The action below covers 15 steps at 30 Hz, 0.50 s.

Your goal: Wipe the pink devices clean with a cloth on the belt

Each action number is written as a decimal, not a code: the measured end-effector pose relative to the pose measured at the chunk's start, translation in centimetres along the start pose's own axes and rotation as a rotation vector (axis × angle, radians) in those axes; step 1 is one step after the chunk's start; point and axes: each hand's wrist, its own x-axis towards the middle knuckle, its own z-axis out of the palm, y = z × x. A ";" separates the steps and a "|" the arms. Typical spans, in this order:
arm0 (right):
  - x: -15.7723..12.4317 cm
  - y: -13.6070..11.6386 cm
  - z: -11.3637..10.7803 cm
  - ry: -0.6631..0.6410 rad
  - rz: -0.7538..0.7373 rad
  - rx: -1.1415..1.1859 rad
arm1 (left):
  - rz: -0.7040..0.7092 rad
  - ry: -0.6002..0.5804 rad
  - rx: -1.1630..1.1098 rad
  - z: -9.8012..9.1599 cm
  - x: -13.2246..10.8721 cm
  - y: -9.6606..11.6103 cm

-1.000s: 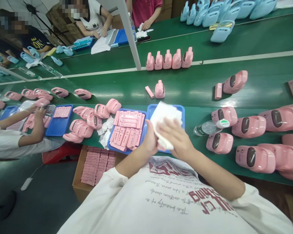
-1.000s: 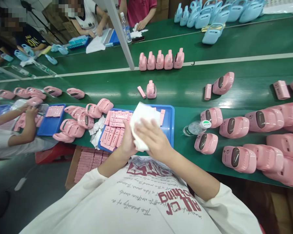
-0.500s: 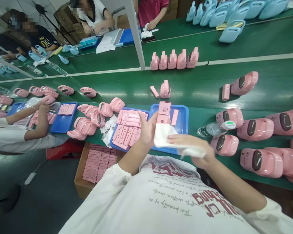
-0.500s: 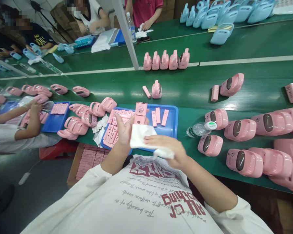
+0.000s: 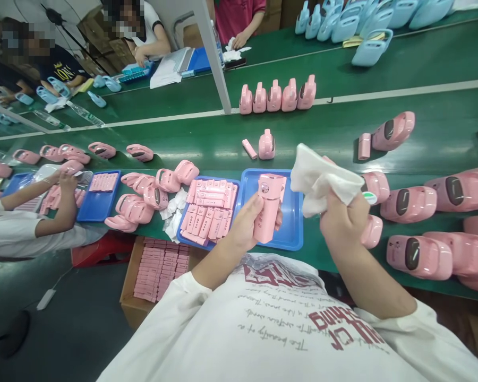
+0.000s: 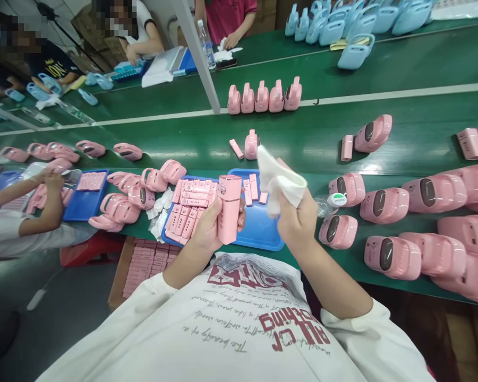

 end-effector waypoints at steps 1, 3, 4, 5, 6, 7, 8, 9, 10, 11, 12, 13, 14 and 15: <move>0.1 -0.2 -0.2 -0.009 -0.116 -0.061 | 0.011 0.012 0.024 0.0 -0.1 -0.1; 0.8 -0.6 -0.8 0.027 -0.300 -0.137 | 0.047 0.036 0.071 0.0 -0.3 -0.1; 1.2 -0.8 -1.1 0.001 -0.319 -0.160 | 0.069 0.044 0.093 0.0 -0.5 -0.2; 1.6 -1.1 -1.4 -0.056 -0.280 -0.165 | 0.089 0.051 0.116 0.0 -0.6 -0.3; 1.9 -1.4 -1.5 -0.132 -0.194 -0.153 | 0.107 0.061 0.140 0.0 -0.7 -0.3; 2.0 -1.7 -1.4 -0.214 -0.090 -0.130 | 0.123 0.073 0.168 0.0 -0.7 -0.5; 2.0 -2.0 -1.2 -0.286 0.005 -0.109 | 0.141 0.089 0.198 0.1 -0.8 -0.6; 1.8 -2.3 -0.8 -0.330 0.065 -0.094 | 0.159 0.106 0.230 0.1 -0.8 -0.8; 1.5 -2.5 -0.2 -0.338 0.094 -0.087 | 0.173 0.121 0.264 0.2 -0.8 -1.0; 1.2 -2.6 0.5 -0.313 0.099 -0.083 | 0.182 0.134 0.300 0.3 -0.8 -1.2; 0.8 -2.7 1.3 -0.271 0.093 -0.074 | 0.193 0.144 0.338 0.5 -0.7 -1.3; 0.3 -2.6 2.0 -0.218 0.085 -0.058 | 0.208 0.155 0.380 0.6 -0.6 -1.5; 0.0 -2.5 2.7 -0.162 0.080 -0.036 | 0.236 0.172 0.424 0.7 -0.6 -1.6; -0.4 -2.4 3.3 -0.109 0.077 -0.012 | 0.277 0.195 0.467 0.8 -0.5 -1.7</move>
